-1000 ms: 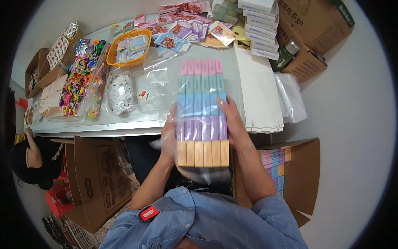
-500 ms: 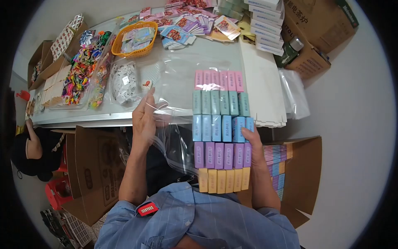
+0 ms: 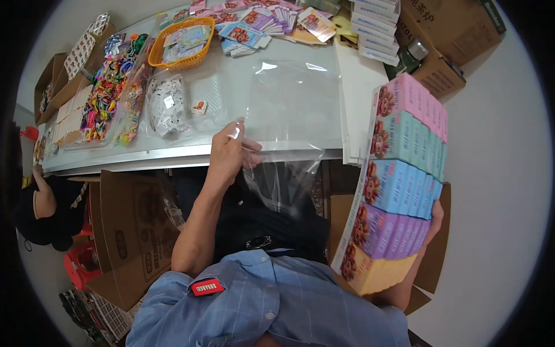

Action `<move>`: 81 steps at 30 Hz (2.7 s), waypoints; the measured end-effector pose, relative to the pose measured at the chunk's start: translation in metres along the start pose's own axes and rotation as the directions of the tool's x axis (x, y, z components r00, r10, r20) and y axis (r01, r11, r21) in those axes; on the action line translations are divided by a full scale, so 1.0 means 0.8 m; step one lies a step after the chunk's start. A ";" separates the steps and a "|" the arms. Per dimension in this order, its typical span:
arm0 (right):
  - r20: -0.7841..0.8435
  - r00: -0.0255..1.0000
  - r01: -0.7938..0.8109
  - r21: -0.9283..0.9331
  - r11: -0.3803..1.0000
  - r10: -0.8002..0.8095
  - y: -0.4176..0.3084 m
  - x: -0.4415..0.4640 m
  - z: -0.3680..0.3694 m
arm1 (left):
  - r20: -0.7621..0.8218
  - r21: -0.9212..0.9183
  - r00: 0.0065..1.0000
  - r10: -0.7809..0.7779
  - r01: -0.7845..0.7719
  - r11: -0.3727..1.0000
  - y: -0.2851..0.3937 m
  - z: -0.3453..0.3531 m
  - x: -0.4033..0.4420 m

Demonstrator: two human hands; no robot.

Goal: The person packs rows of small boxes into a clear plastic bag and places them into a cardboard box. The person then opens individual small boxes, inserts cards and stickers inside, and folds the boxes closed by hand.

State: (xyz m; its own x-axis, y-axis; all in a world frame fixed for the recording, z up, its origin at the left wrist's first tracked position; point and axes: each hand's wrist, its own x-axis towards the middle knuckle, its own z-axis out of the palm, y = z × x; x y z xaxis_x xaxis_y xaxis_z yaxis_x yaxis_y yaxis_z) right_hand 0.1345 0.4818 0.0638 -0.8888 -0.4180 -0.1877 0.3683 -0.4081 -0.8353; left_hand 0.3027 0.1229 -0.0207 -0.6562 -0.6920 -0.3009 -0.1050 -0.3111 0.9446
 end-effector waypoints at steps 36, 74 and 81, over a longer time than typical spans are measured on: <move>0.505 0.797 -0.474 0.186 0.861 0.330 0.088 0.037 0.091 | 0.374 0.476 0.590 0.715 -0.784 0.398 0.054 0.054 0.177; 0.375 0.873 -0.262 -0.180 0.948 0.313 0.200 0.057 0.084 | 0.080 -0.122 0.953 0.294 -0.283 0.951 0.031 0.027 0.158; 0.358 0.873 -0.284 -0.177 0.942 0.330 0.214 0.045 0.113 | -0.007 -0.237 0.973 0.230 -0.225 0.945 0.038 0.029 0.148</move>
State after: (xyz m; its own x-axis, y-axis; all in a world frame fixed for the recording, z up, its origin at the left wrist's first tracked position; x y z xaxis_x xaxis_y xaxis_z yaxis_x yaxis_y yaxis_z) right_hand 0.1903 0.3236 -0.0389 -0.5572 -0.7904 -0.2546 0.5509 -0.1224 -0.8256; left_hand 0.2047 0.0468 -0.0244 -0.6572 -0.7499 -0.0764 0.2261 -0.2927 0.9291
